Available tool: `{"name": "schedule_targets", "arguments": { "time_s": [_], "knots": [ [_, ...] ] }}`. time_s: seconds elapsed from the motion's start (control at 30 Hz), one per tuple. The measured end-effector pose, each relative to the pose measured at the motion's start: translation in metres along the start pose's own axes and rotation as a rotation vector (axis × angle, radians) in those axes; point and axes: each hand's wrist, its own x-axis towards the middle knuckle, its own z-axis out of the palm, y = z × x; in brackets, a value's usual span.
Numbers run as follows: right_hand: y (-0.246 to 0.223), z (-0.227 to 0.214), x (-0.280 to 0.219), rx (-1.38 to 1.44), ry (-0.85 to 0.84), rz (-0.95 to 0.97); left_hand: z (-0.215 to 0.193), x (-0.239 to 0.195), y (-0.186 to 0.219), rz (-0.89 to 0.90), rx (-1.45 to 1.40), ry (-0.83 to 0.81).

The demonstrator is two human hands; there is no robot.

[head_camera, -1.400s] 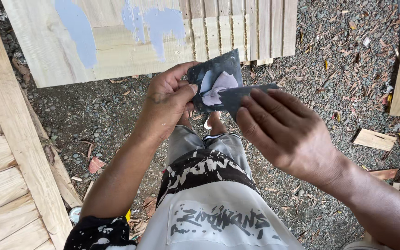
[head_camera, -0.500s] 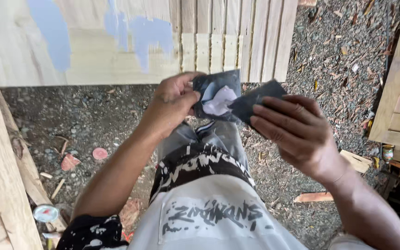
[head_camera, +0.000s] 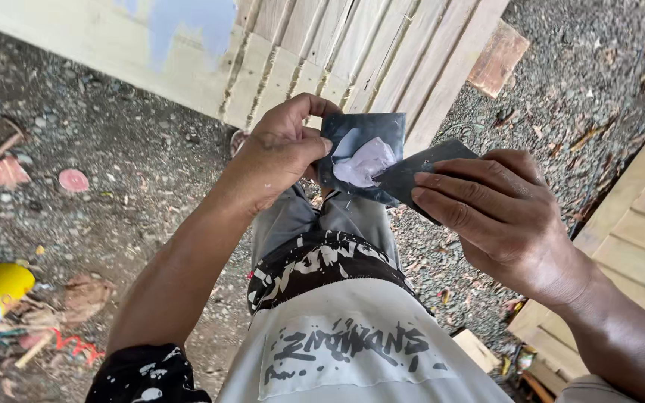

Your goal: The person scoops a purple paste from a bucket onto a plastic sheet using a wooden stick, then uses a putty knife to spread the paste into gaps between wooden planks. The person repeatedly scoops and applies the paste to fill gaps along the plank seams.

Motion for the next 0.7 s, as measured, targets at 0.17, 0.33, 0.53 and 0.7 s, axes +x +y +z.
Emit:
{"name": "schedule_targets", "arguments": {
  "time_s": [0.17, 0.33, 0.53, 0.7],
  "knots": [
    [0.029, -0.005, -0.004, 0.05, -0.039, -0.031, 0.021, 0.006, 0.005, -0.024, -0.116, 0.052],
    [0.05, -0.006, 0.009, 0.164, -0.063, 0.015, 0.022, 0.014, 0.013, -0.083, -0.098, 0.109],
    [0.109, 0.003, 0.038, 0.384, -0.259, -0.031, 0.017, 0.028, -0.007, 0.007, -0.072, 0.177],
    [0.157, -0.022, 0.062, 0.714, -0.353, 0.116, -0.002, 0.0, -0.034, 0.05, -0.29, 0.404]
  ]
}}
